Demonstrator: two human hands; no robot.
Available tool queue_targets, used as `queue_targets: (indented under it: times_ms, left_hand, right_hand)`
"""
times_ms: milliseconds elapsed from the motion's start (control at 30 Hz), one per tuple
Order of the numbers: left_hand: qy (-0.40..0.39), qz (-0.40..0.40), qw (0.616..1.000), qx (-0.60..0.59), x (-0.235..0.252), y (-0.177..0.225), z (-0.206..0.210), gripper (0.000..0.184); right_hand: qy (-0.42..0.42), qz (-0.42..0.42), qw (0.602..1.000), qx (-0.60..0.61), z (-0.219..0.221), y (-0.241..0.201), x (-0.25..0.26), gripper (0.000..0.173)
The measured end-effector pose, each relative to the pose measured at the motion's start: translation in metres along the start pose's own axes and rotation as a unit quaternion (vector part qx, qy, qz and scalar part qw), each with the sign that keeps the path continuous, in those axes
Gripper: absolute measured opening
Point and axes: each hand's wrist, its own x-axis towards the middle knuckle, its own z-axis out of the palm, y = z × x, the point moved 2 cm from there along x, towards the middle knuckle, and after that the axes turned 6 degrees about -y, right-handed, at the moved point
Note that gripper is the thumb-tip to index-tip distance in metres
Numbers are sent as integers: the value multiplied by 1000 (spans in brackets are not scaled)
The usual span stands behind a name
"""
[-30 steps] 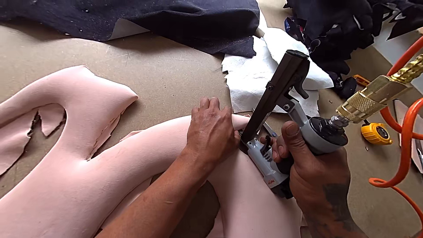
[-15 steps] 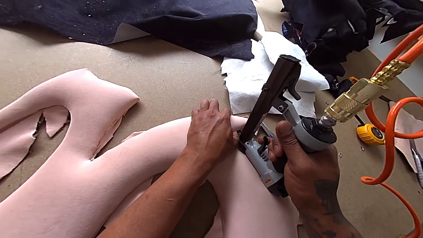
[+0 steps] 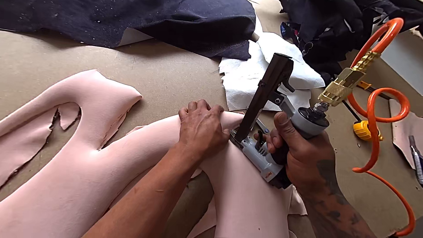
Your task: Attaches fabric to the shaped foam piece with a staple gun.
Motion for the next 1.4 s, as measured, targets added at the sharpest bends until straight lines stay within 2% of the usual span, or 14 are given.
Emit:
queue_targets:
  times_ms: [100,233,433,633,1100,1300,1400]
  left_hand:
    - [2,-2,1000,1,1,1,0,58]
    - [11,6,1000,-3,3,-1,0,57]
    - [1,24,999,-31,3,-4,-1,57]
    - [13,27,999,-42,1,-4,0,59]
    - [17,14,999,-38,4,-3,3,53]
    - [5,22,998,-60,5,-7,0,56]
    - [22,29,995,-92,6,-8,-2,62]
  right_hand:
    - [-15,-10,999,-50,5,1,3,30]
    - [-30,-38,996,-71,10,4,4,26]
    - [-9,-74,990,-118,18,10,-6,25]
    - [-14,-84,992,-90,19,10,-8,20]
    - [-7,-76,991,-110,21,8,-3,25]
    - [-86,0,996,-28,-6,-2,7,31]
    - [-92,-10,996,5,-8,1,6,29]
